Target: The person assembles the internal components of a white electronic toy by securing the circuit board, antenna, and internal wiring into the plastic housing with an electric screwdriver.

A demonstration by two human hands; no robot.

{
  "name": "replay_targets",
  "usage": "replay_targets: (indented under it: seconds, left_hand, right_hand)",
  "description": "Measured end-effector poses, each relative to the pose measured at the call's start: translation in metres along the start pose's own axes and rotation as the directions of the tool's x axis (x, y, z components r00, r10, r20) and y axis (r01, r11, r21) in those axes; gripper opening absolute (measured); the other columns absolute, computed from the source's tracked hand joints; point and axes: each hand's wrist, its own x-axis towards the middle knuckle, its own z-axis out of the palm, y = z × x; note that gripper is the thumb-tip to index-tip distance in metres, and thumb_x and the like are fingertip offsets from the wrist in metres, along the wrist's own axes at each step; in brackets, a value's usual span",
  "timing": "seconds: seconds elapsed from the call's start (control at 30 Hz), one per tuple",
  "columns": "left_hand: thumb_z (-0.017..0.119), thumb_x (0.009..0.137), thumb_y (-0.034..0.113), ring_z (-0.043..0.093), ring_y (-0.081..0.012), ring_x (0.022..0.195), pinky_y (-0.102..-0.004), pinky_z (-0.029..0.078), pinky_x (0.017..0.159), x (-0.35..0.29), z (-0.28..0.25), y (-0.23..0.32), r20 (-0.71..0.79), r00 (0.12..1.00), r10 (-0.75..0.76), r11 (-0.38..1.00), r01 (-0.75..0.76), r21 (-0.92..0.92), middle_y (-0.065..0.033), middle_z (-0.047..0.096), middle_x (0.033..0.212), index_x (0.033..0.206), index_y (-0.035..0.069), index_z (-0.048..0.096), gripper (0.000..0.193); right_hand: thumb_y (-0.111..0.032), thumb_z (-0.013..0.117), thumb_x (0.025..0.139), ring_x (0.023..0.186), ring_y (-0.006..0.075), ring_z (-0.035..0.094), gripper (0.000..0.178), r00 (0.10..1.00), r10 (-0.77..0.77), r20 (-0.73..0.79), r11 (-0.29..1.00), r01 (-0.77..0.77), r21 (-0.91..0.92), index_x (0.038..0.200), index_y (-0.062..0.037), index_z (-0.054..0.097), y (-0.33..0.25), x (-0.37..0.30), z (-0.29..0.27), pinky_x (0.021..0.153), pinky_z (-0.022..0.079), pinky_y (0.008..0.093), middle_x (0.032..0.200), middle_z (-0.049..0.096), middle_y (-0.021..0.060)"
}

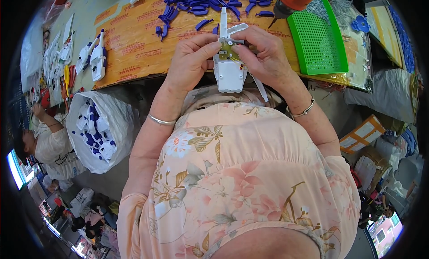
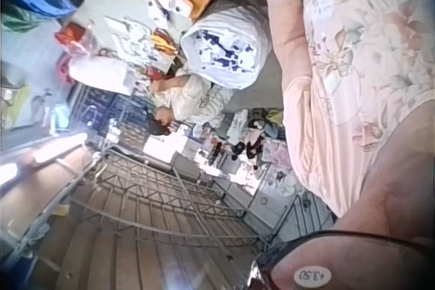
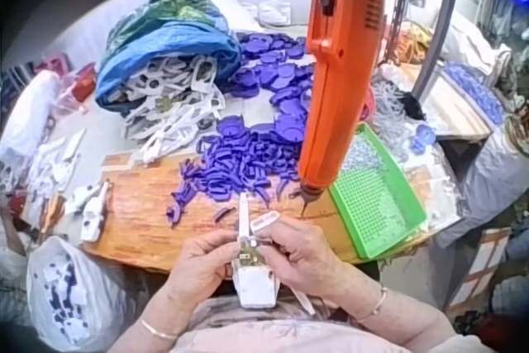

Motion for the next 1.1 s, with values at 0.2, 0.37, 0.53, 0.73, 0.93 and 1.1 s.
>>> replay_targets:
  seconds: [0.2, 0.37, 0.53, 0.73, 0.93, 1.1]
  left_hand:
    - [0.057, 0.09, 0.009, 0.064, -0.0146, 0.083, -0.0308, 0.056, 0.072, 0.001, -0.002, 0.001, -0.003, 0.999, -0.034, 0.998, 0.033, -0.051, -0.0085, 0.065, 0.095, 0.106, -0.002, 0.061, 0.02]
    - [0.059, 0.089, 0.011, 0.064, -0.0145, 0.082, -0.0308, 0.056, 0.071, 0.002, -0.001, 0.002, -0.017, 0.999, -0.043, 0.992, 0.041, -0.115, -0.0079, 0.065, 0.094, 0.105, -0.002, 0.061, 0.02]
    - [0.06, 0.089, 0.011, 0.064, -0.0143, 0.082, -0.0306, 0.056, 0.07, 0.002, -0.001, -0.001, -0.033, 0.999, -0.017, 0.999, 0.015, -0.047, -0.0077, 0.065, 0.094, 0.104, -0.002, 0.061, 0.02]
    - [0.059, 0.089, 0.011, 0.063, -0.0136, 0.081, -0.029, 0.055, 0.069, 0.003, 0.002, 0.0, -0.039, 0.999, 0.009, 1.0, -0.01, -0.022, -0.0068, 0.065, 0.093, 0.104, -0.002, 0.06, 0.021]
    - [0.056, 0.089, 0.011, 0.062, -0.0124, 0.076, -0.0274, 0.054, 0.066, 0.004, 0.003, 0.0, -0.057, 0.998, -0.015, 0.994, 0.008, -0.112, -0.0055, 0.064, 0.091, 0.103, -0.001, 0.06, 0.019]
    - [0.056, 0.089, 0.011, 0.062, -0.0116, 0.079, -0.0266, 0.053, 0.067, 0.004, 0.006, -0.001, -0.087, 0.996, 0.014, 1.0, -0.015, -0.019, -0.0048, 0.064, 0.091, 0.104, -0.001, 0.06, 0.02]
  right_hand:
    - [0.0, 0.062, 0.077, 0.072, 0.0267, 0.061, 0.014, 1.0, 0.024, -0.001, 0.999, -0.024, 0.025, 0.091, -0.0011, 0.061, 0.0, -0.001, 0.0, 0.062, 0.048, 0.0321, 0.082, 0.061, 0.0129]
    - [0.001, 0.062, 0.077, 0.073, 0.0261, 0.062, 0.014, 0.999, 0.035, 0.002, 0.999, -0.035, 0.03, 0.091, -0.0011, 0.061, -0.002, 0.0, -0.001, 0.063, 0.049, 0.0314, 0.083, 0.061, 0.0127]
    - [0.001, 0.062, 0.076, 0.072, 0.0262, 0.061, 0.013, 1.0, 0.019, 0.013, 1.0, -0.019, 0.008, 0.09, -0.0012, 0.061, -0.005, 0.002, -0.002, 0.062, 0.048, 0.0321, 0.082, 0.061, 0.0125]
    - [0.001, 0.062, 0.076, 0.072, 0.0264, 0.06, 0.014, 1.0, -0.01, -0.002, 1.0, 0.01, -0.003, 0.089, -0.0013, 0.061, -0.002, 0.003, 0.001, 0.061, 0.047, 0.0326, 0.08, 0.06, 0.0121]
    - [0.001, 0.062, 0.075, 0.07, 0.0264, 0.06, 0.014, 1.0, -0.028, 0.001, 1.0, 0.028, -0.012, 0.089, -0.0016, 0.061, -0.002, 0.005, 0.002, 0.06, 0.047, 0.0331, 0.079, 0.06, 0.0115]
    - [0.0, 0.062, 0.075, 0.07, 0.026, 0.059, 0.013, 0.999, -0.039, 0.0, 0.999, 0.039, -0.038, 0.088, -0.0021, 0.062, 0.0, 0.005, 0.001, 0.06, 0.047, 0.0325, 0.078, 0.059, 0.0111]
